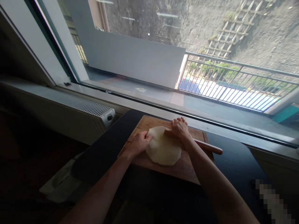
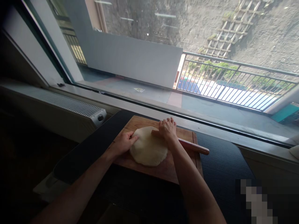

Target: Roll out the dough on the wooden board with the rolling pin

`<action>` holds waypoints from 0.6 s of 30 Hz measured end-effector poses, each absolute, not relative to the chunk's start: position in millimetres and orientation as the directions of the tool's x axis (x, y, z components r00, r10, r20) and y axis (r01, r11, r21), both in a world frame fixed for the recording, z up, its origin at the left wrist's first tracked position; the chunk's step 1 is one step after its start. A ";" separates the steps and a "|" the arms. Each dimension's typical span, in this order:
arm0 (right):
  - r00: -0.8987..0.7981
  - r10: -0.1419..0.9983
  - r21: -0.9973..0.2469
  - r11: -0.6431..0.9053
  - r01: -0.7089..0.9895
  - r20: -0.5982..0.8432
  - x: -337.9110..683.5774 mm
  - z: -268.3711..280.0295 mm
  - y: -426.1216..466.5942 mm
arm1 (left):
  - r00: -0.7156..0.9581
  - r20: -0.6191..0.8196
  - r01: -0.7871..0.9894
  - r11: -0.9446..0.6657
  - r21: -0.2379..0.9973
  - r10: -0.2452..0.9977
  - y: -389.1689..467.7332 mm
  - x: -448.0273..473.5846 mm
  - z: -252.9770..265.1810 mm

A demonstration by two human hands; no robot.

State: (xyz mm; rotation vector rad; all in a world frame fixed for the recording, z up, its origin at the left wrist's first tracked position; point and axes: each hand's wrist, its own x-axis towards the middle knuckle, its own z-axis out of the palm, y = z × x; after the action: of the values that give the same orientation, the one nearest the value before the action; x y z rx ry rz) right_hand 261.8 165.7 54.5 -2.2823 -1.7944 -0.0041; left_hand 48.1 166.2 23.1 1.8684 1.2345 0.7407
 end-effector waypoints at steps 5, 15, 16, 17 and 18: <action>0.052 0.974 -0.184 -0.011 0.983 0.220 230.4 40.0 102.2 | 0.365 0.074 0.508 -0.265 0.820 0.928 165.1 47.9 24.0; 0.221 0.972 -0.186 -0.202 0.962 0.085 267.5 58.0 166.2 | 0.381 0.053 0.494 -0.251 0.832 0.923 162.3 48.1 28.5; 0.233 0.970 -0.190 -0.216 0.958 0.073 269.2 59.9 170.5 | 0.377 0.057 0.493 -0.253 0.832 0.924 162.0 47.8 28.9; 0.223 0.972 -0.194 -0.204 0.960 0.080 266.9 59.5 166.8 | 0.376 0.062 0.487 -0.254 0.835 0.925 161.8 47.6 29.1; 0.193 0.976 -0.194 -0.171 0.966 0.100 260.9 56.9 155.6 | 0.377 0.066 0.478 -0.255 0.840 0.924 161.5 47.5 29.2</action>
State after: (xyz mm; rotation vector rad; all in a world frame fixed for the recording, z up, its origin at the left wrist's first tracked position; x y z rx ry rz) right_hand 260.9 155.6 56.9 -2.2513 -1.8692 0.0700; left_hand 47.5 161.5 29.2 1.8792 1.2139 0.7442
